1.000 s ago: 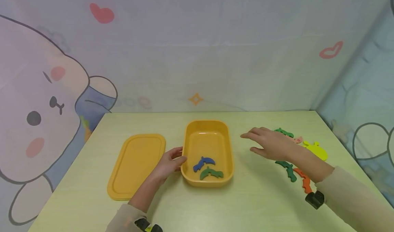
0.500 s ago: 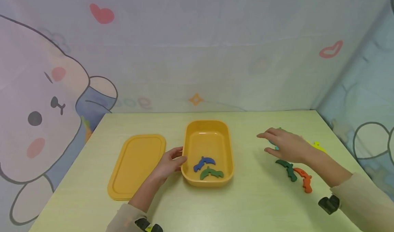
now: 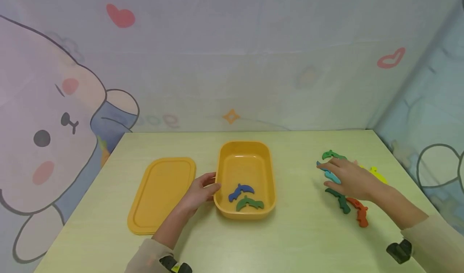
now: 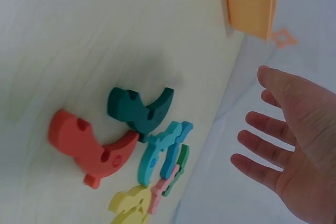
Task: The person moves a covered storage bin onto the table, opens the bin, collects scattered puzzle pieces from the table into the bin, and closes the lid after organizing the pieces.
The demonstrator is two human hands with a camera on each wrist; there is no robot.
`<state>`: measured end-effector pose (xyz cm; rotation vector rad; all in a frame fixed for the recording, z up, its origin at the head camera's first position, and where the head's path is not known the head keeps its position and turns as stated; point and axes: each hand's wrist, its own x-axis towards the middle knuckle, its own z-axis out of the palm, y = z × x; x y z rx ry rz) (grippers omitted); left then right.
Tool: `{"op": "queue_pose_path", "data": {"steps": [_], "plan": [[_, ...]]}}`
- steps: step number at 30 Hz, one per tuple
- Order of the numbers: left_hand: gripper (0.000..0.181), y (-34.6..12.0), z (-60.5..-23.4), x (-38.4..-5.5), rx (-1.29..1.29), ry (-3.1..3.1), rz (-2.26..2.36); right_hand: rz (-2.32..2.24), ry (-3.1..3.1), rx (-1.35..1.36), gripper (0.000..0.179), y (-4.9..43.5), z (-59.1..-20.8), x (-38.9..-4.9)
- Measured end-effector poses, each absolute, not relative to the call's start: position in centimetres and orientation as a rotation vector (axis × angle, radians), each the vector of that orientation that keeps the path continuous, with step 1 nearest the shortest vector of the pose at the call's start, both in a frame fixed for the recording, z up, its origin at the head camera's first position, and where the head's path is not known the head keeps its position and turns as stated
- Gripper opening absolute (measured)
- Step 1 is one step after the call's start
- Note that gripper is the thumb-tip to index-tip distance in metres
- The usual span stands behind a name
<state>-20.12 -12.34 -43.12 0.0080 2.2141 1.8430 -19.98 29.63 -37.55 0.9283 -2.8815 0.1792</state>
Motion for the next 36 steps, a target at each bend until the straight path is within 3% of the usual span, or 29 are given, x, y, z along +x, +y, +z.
{"op": "queue_pose_path", "data": {"steps": [36], "plan": [[0.05, -12.3, -43.4, -20.3, -0.007, 2.219, 1.844, 0.148, -3.075, 0.704, 0.031, 32.1, -43.3, -19.4]]}}
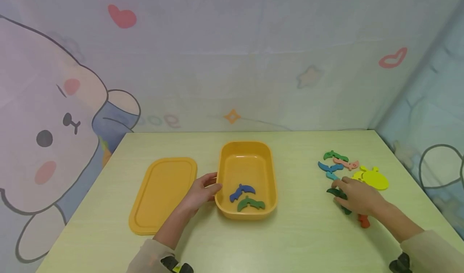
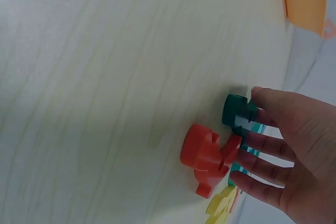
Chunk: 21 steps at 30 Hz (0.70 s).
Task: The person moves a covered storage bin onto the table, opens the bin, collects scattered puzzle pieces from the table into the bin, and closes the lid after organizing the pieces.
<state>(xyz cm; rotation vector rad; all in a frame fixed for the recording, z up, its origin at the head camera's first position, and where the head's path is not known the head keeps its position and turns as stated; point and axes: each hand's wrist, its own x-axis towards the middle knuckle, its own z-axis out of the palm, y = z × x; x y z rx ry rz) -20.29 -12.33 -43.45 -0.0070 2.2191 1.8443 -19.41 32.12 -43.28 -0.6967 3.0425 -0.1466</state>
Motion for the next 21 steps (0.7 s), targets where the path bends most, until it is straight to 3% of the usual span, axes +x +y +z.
{"op": "queue_pose_path", "data": {"steps": [21], "plan": [[0.05, -12.3, -43.2, -20.2, -0.002, 2.206, 1.839, -0.169, 3.095, -0.792, 0.026, 31.0, -44.4, -20.3]]}}
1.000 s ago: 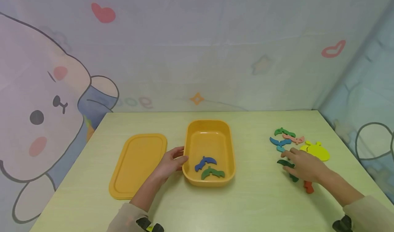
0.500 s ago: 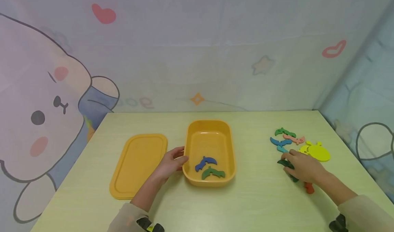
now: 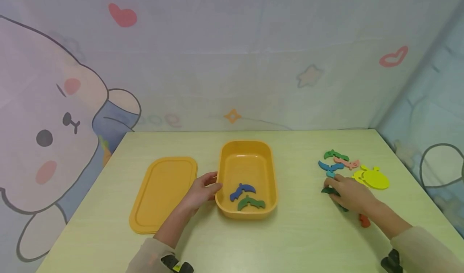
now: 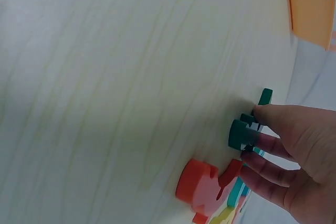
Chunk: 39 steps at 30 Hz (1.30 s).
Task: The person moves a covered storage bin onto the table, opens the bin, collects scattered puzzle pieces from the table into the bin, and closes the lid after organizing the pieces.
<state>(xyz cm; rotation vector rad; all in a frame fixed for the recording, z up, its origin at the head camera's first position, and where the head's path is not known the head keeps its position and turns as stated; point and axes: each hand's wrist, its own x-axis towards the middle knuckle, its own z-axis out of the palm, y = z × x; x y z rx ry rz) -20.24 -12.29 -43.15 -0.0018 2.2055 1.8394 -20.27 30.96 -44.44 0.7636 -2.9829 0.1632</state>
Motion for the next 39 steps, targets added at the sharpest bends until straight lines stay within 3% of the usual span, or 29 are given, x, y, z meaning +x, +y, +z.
{"op": "queue_pose_path", "data": {"steps": [39], "plan": [[0.051, -12.3, -43.0, -20.2, -0.004, 2.205, 1.837, 0.21, -2.899, 0.812, 0.025, 30.0, -44.6, -20.6]]}}
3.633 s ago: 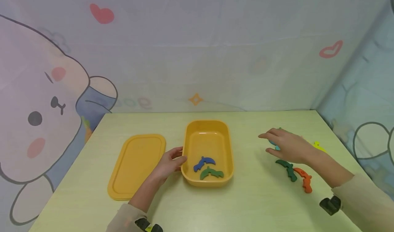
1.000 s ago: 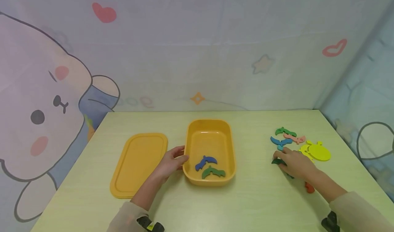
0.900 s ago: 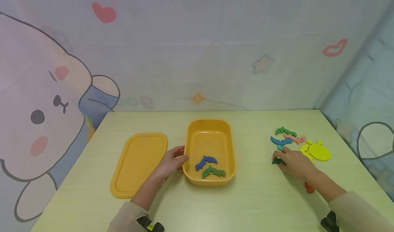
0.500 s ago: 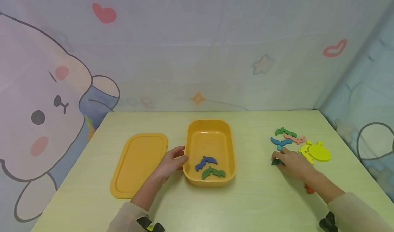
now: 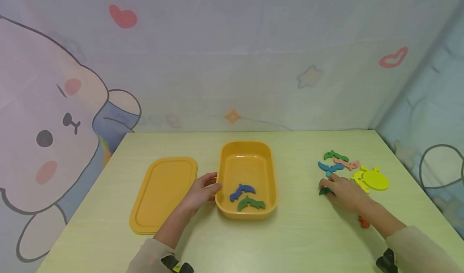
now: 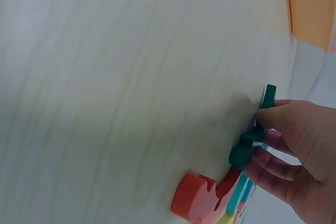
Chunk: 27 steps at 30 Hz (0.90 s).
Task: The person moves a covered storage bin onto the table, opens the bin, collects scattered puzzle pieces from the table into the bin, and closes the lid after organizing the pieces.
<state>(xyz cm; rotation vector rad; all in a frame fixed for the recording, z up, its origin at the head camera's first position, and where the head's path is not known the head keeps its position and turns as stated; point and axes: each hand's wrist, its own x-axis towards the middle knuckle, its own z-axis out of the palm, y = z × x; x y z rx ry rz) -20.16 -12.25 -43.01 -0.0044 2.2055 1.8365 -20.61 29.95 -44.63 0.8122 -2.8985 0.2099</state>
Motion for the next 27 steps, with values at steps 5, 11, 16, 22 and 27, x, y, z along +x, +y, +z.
{"op": "queue_pose_path", "data": {"steps": [5, 11, 16, 22, 27], "plan": [[0.051, -12.3, -43.0, -20.1, -0.001, 2.203, 1.839, 0.185, -2.899, 0.828, 0.026, 29.9, -44.3, -20.8], [0.051, -12.3, -43.0, -20.1, 0.003, 2.201, 1.845, 0.157, -2.9, 0.845, 0.026, 29.6, -43.9, -21.1], [0.052, -12.3, -43.1, -20.1, 0.004, 2.201, 1.845, 0.141, -2.91, 0.852, 0.025, 29.3, -43.3, -21.4], [0.051, -12.2, -43.0, -20.1, 0.001, 2.205, 1.837, 0.117, -2.866, 0.899, 0.024, 29.1, -42.4, -22.1], [0.051, -12.2, -43.0, -20.1, 0.002, 2.201, 1.841, 0.094, -2.807, 0.959, 0.022, 28.7, -41.7, -22.6]]}}
